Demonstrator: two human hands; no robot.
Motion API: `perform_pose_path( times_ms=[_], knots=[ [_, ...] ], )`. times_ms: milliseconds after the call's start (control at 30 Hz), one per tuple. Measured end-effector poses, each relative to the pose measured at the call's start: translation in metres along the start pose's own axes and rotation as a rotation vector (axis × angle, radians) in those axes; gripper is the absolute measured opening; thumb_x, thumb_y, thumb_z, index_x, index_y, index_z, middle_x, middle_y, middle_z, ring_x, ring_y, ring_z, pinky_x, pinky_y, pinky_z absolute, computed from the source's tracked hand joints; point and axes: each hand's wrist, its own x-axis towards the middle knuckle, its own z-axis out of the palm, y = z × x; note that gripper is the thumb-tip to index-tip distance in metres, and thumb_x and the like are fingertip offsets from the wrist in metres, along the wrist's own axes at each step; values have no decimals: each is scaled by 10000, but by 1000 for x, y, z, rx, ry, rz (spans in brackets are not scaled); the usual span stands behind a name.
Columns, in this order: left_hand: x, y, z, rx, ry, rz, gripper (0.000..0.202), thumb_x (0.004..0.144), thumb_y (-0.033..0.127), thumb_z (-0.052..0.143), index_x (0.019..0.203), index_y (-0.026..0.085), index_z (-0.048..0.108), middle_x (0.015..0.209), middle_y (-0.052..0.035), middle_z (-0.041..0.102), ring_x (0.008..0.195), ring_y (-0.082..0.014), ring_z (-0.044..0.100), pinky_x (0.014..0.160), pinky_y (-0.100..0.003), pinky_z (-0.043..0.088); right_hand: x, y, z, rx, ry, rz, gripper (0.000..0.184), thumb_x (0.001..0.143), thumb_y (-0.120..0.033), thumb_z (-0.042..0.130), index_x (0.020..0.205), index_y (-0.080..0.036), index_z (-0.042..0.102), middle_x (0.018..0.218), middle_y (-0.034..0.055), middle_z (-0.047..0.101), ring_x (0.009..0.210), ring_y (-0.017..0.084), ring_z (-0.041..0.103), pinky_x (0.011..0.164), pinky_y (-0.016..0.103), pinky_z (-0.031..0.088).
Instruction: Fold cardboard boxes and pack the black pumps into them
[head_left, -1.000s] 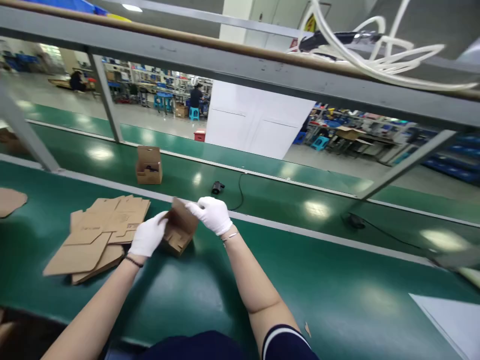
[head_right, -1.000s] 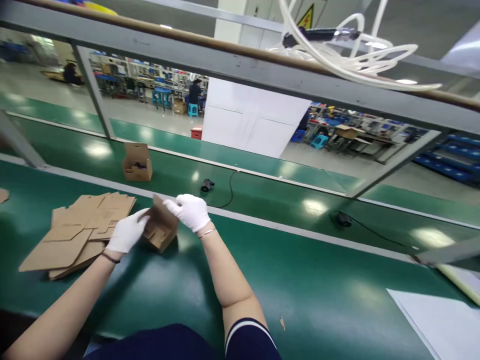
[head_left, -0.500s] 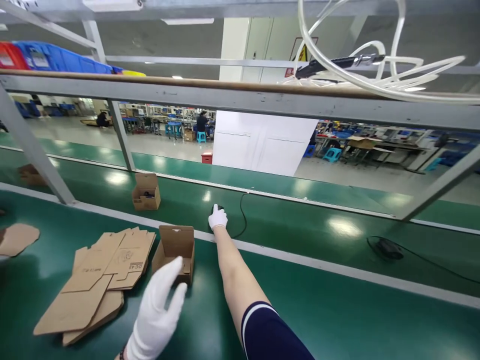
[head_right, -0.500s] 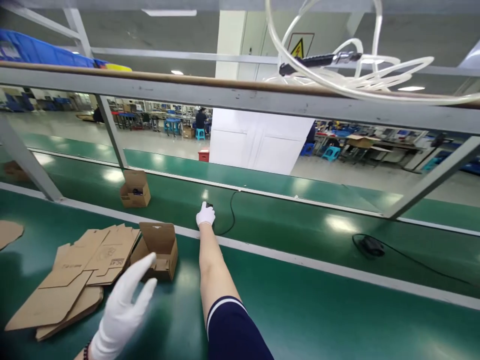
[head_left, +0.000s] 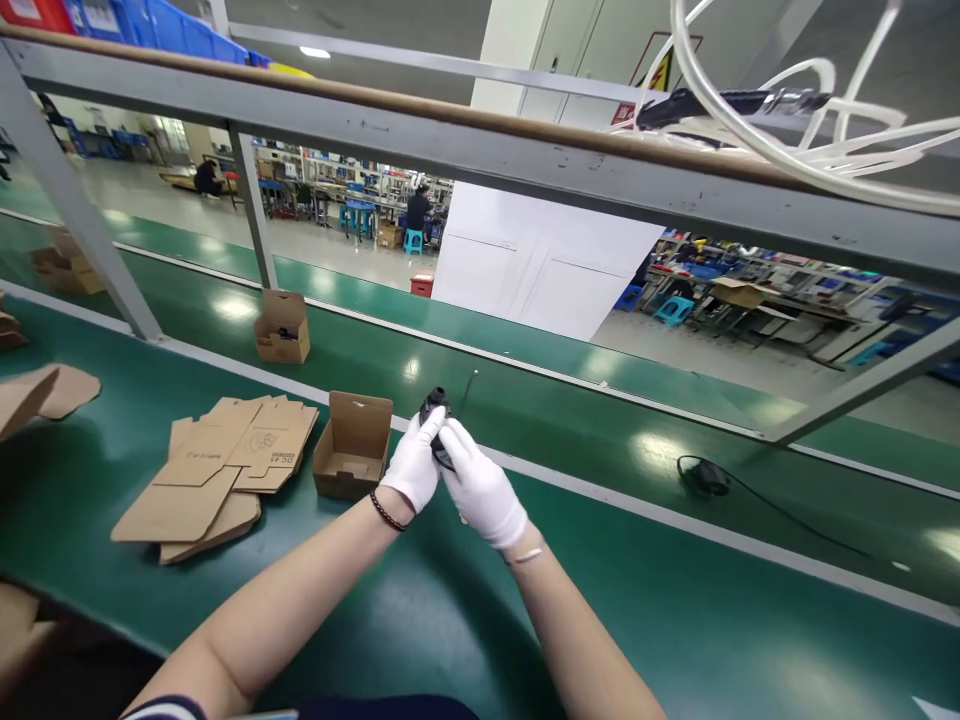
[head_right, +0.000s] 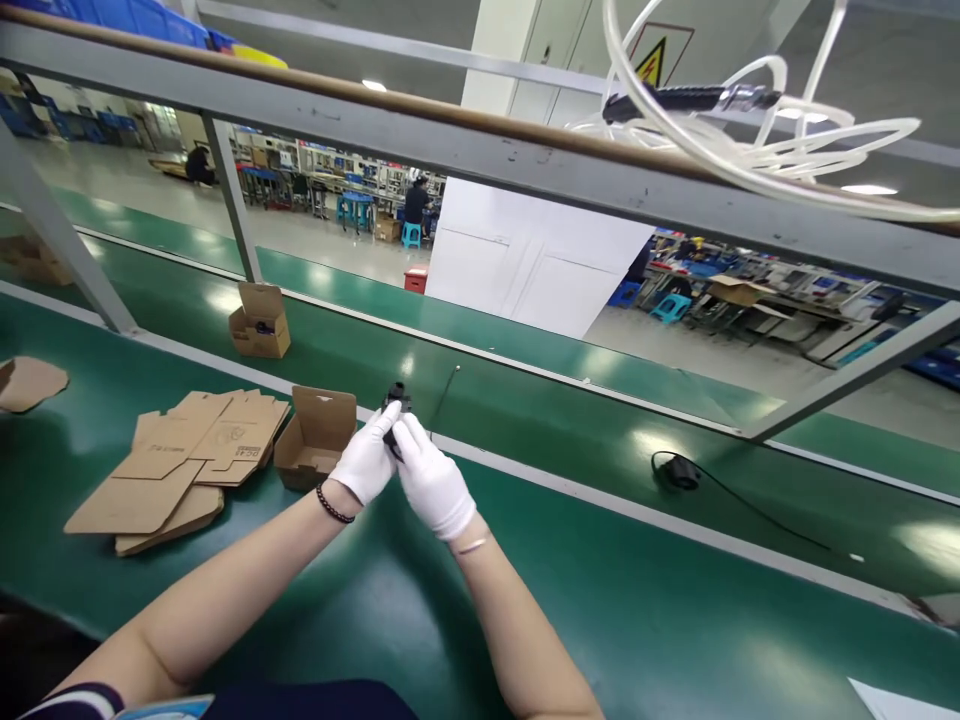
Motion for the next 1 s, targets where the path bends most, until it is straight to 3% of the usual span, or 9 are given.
perform_pose_path(
  times_ms=[100,233,300,400,500,633,767,867,1000],
  knots=[
    [-10,15,-14,-38,-95,-143,187,793,292,703,897,166,613,796,-33,654,625,-112,606,633,-252,516,-14,-11,-52,-67,-64,-65,289,931,-230,483,1162,-244,657,1078,64,721,959,190,692,825,309,573],
    [-36,39,-32,226,-351,-269,321,751,242,733,1059,207,649,885,-51,673,644,-128,616,606,-254,509,1,-9,-105,-72,61,-68,132,892,-316,605,944,-276,720,871,25,745,764,167,693,729,279,552],
    [-49,45,-33,366,-499,-290,445,729,232,761,1156,227,637,980,-60,670,734,-147,634,634,-247,506,17,-8,-108,-35,131,-38,115,860,-341,645,909,-273,724,872,24,743,790,176,690,756,285,543],
    [-63,44,-29,446,-633,-253,667,693,276,804,1311,251,556,1197,-104,622,883,-203,646,744,-307,520,37,-8,-83,77,63,64,112,848,-307,624,850,-258,724,847,4,738,799,167,687,778,277,534],
    [-65,43,-28,335,-515,-125,760,639,272,844,1331,264,529,1138,-84,646,862,-195,657,815,-341,508,37,-13,-43,111,-114,148,188,876,-238,534,863,-244,721,854,-3,742,808,162,688,771,270,530],
    [-53,49,-36,152,-169,40,411,622,165,832,998,187,668,811,26,651,728,-77,617,767,-205,477,5,-33,-15,-54,-257,106,286,920,-232,474,1131,-216,666,1007,61,739,854,197,694,743,290,526],
    [-39,61,-44,17,124,144,320,640,74,778,900,206,647,835,54,666,798,-64,642,803,-182,480,-24,-63,-30,-200,-361,-49,275,934,-219,437,1118,-211,640,809,46,716,671,182,654,592,269,470],
    [-37,66,-46,-55,251,87,290,693,130,770,936,215,636,827,36,673,758,-96,653,750,-232,514,-30,-86,-53,-264,-382,-190,236,922,-194,426,1030,-211,634,690,19,657,549,153,562,499,265,370],
    [-43,60,-47,-48,150,0,335,739,396,770,971,216,610,825,10,661,723,-140,658,702,-322,544,-19,-109,-82,-186,-337,-378,254,880,-131,419,1000,-222,624,673,4,635,541,131,517,495,258,331]
  ],
)
